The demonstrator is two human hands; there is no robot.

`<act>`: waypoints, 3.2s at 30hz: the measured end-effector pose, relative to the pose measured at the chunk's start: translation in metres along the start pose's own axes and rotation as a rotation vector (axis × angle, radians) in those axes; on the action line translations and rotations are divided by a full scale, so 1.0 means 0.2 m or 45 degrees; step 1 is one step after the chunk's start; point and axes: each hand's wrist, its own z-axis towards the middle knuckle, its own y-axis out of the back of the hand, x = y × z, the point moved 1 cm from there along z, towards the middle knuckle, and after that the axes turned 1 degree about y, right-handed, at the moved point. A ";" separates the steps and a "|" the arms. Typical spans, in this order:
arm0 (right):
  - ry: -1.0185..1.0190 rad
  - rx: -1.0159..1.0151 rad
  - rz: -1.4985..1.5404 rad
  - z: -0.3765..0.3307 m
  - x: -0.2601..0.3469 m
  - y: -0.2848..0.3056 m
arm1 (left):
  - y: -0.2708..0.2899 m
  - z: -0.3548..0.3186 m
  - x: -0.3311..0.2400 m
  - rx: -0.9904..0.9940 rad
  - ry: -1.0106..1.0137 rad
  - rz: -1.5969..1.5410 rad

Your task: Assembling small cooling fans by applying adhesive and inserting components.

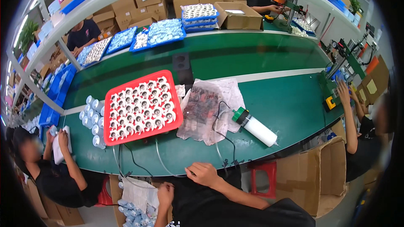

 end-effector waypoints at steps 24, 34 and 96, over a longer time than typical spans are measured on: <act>-0.578 0.128 0.553 0.04 -0.03 0.06 | 0.59 -0.21 -0.44 1.135 -0.105 0.143; -0.457 0.108 0.442 0.05 -0.02 0.06 | 0.79 -0.15 -0.38 0.886 -0.139 0.440; -0.260 0.200 0.292 0.00 0.00 0.07 | 1.01 0.26 -0.54 -0.630 -0.681 1.975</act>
